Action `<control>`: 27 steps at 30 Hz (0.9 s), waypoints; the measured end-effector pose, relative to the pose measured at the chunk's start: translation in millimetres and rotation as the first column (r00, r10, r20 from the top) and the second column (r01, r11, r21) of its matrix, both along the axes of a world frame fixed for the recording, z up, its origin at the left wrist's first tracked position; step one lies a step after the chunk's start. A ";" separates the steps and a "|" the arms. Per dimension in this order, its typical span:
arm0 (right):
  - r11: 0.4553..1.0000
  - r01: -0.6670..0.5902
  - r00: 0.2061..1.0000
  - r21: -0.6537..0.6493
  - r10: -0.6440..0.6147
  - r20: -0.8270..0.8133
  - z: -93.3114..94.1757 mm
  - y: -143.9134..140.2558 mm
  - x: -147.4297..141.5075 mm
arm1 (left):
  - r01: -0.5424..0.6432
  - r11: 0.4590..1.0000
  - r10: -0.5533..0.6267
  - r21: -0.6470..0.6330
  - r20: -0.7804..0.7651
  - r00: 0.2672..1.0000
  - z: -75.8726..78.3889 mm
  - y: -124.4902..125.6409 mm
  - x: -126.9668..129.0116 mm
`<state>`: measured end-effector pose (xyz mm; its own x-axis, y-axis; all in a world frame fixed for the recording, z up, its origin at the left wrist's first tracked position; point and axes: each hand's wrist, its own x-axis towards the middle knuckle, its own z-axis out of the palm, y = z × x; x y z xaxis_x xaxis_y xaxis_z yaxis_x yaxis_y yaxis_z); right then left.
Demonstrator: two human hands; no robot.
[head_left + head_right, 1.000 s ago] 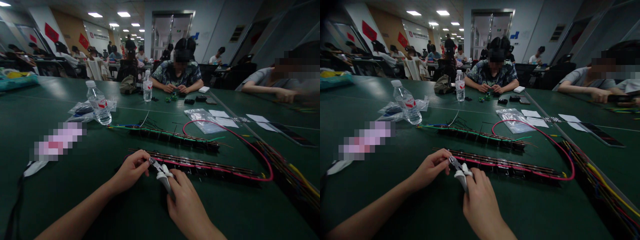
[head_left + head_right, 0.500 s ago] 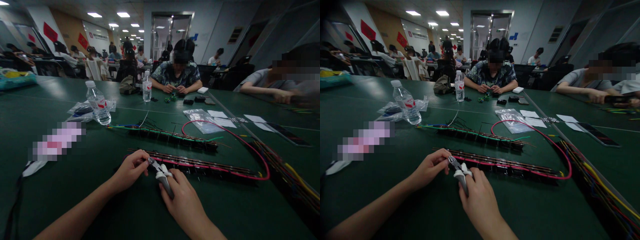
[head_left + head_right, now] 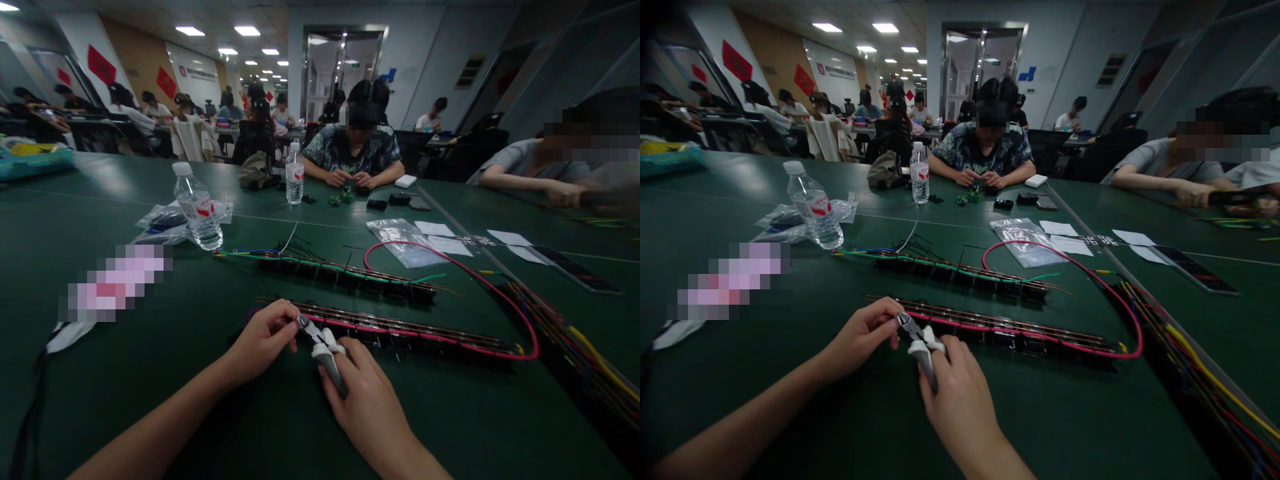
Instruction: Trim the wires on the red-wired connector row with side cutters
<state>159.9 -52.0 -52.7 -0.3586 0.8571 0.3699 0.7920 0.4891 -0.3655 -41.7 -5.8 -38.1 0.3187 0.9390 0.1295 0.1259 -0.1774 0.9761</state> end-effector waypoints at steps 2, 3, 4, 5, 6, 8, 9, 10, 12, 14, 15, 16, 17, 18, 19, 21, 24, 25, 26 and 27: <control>1.000 0.001 1.000 0.011 -0.001 0.002 -0.8 -0.1 0.1 | -0.004 1.000 0.004 -0.001 0.001 1.000 0.0 -0.1 0.1; 1.000 0.002 1.000 0.013 -0.002 0.004 -0.9 -0.2 0.3 | -0.005 1.000 0.005 -0.002 0.000 1.000 0.0 -0.1 0.1; 1.000 0.003 1.000 0.013 -0.003 0.006 -0.9 -0.3 0.4 | -0.005 1.000 0.005 -0.004 -0.001 1.000 0.1 -0.1 0.1; 1.000 0.004 1.000 0.013 -0.004 0.006 -0.7 -0.5 0.4 | -0.005 1.000 0.005 -0.007 -0.001 1.000 0.1 -0.1 0.1; 1.000 0.003 1.000 0.012 -0.003 0.006 -0.4 -0.7 0.4 | -0.004 1.000 0.004 -0.010 -0.002 1.000 0.3 -0.2 0.2; 1.000 0.004 1.000 0.013 -0.004 0.005 0.3 -0.9 0.3 | -0.003 1.000 0.003 -0.014 -0.007 1.000 0.9 -0.3 0.3; 1.000 0.004 1.000 0.013 -0.004 0.006 0.5 -0.9 0.2 | -0.002 1.000 0.002 -0.014 -0.010 1.000 1.2 -0.4 0.4; 1.000 0.002 1.000 0.013 -0.002 0.007 0.7 -0.9 0.2 | -0.002 1.000 0.002 -0.013 -0.013 1.000 1.5 -0.4 0.4; 1.000 -0.002 1.000 0.011 0.002 0.009 0.8 -0.8 0.2 | -0.002 1.000 0.001 -0.008 -0.016 1.000 1.9 -0.3 0.4; 1.000 -0.006 1.000 0.012 0.006 0.012 0.7 -0.8 0.3 | 0.001 1.000 -0.001 -0.005 -0.015 1.000 1.6 0.0 0.1; 1.000 -0.006 1.000 0.015 0.005 0.015 0.5 -0.9 0.5 | 0.004 1.000 -0.004 -0.004 -0.015 1.000 1.3 0.2 -0.1; 1.000 -0.004 1.000 0.019 0.003 0.018 0.4 -0.9 0.6 | 0.005 1.000 -0.005 -0.004 -0.014 1.000 1.0 0.3 -0.2; 1.000 -0.003 1.000 0.021 0.002 0.021 0.3 -0.9 0.7 | 0.006 1.000 -0.006 -0.005 -0.014 1.000 0.8 0.3 -0.3; 1.000 -0.002 1.000 0.021 0.001 0.024 0.3 -0.8 0.8 | 0.006 1.000 -0.006 -0.006 -0.014 1.000 0.6 0.3 -0.4; 1.000 -0.003 1.000 0.019 0.002 0.025 0.4 -0.7 0.9 | 0.004 1.000 -0.004 -0.008 -0.014 1.000 0.5 0.3 -0.4; 1.000 -0.006 1.000 0.011 0.006 0.026 0.8 -0.4 1.0 | 0.000 1.000 -0.001 -0.009 -0.014 1.000 0.7 0.0 -0.3; 1.000 -0.006 1.000 0.004 0.006 0.027 1.6 -0.2 1.2 | -0.002 1.000 0.002 -0.007 -0.013 1.000 1.0 -0.3 -0.2; 1.000 -0.005 1.000 0.000 0.005 0.028 1.8 -0.2 1.3 | -0.002 1.000 0.002 -0.005 -0.012 1.000 1.0 -0.4 -0.2; 1.000 -0.003 1.000 -0.003 0.003 0.029 2.0 -0.3 1.4 | 0.000 1.000 0.000 -0.005 -0.010 1.000 0.9 -0.4 -0.3; 1.000 -0.002 1.000 -0.006 0.002 0.030 2.2 -0.4 1.4 | 0.002 1.000 -0.002 -0.005 -0.009 1.000 0.8 -0.4 -0.4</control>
